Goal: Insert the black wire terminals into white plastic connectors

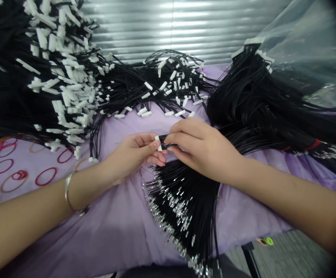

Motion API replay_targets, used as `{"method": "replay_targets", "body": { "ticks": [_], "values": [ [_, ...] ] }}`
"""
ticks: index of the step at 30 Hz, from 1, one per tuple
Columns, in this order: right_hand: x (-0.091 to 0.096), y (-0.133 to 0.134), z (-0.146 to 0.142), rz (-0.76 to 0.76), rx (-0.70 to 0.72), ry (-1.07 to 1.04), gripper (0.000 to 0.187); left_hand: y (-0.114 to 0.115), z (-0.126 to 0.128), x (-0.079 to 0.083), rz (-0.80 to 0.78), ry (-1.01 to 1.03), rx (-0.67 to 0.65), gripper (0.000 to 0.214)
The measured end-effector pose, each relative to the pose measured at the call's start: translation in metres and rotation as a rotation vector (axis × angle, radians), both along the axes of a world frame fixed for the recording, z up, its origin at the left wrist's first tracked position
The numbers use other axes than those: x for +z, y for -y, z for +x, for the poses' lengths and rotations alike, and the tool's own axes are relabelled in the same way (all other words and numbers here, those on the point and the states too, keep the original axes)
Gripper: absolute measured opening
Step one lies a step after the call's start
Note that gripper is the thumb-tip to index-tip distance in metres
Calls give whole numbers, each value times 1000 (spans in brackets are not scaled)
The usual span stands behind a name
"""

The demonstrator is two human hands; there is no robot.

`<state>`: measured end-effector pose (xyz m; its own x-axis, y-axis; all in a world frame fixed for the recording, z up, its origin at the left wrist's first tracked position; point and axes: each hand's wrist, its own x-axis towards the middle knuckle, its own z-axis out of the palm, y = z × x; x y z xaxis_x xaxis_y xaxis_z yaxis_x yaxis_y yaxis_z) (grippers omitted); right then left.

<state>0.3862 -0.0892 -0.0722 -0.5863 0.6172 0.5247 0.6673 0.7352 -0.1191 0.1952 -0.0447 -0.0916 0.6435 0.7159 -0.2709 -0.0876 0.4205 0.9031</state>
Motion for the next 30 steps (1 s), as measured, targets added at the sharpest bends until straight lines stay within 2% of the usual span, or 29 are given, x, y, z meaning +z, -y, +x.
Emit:
{"method": "replay_targets", "body": {
  "ticks": [2,5,7,11,14,17,21,27,30],
  "values": [
    [8,4,6,-21,112,76,20,0,-1,-1,-16,36,28,14],
    [13,5,14,-260,256,229,15,0,-2,-2,-24,60,28,15],
    [14,3,16,-392,278,251,17,0,-3,-2,-27,64,19,15],
    [16,3,15,-463,253,147,18,-2,-3,-2,-42,67,9,14],
    [17,7,11,-403,54,76,21,-1,-2,-1,-39,72,7,14],
    [14,11,6,-238,-104,-23,19,0,-2,-1,-28,62,-4,14],
    [6,10,0,-105,-173,-55,13,0,-3,-1,-12,56,-30,12],
    [-3,5,-2,-25,-209,140,18,0,-3,0,-5,40,-46,9],
    [-4,3,-2,-35,-187,172,20,0,-3,0,-13,31,-42,10]
  ]
}}
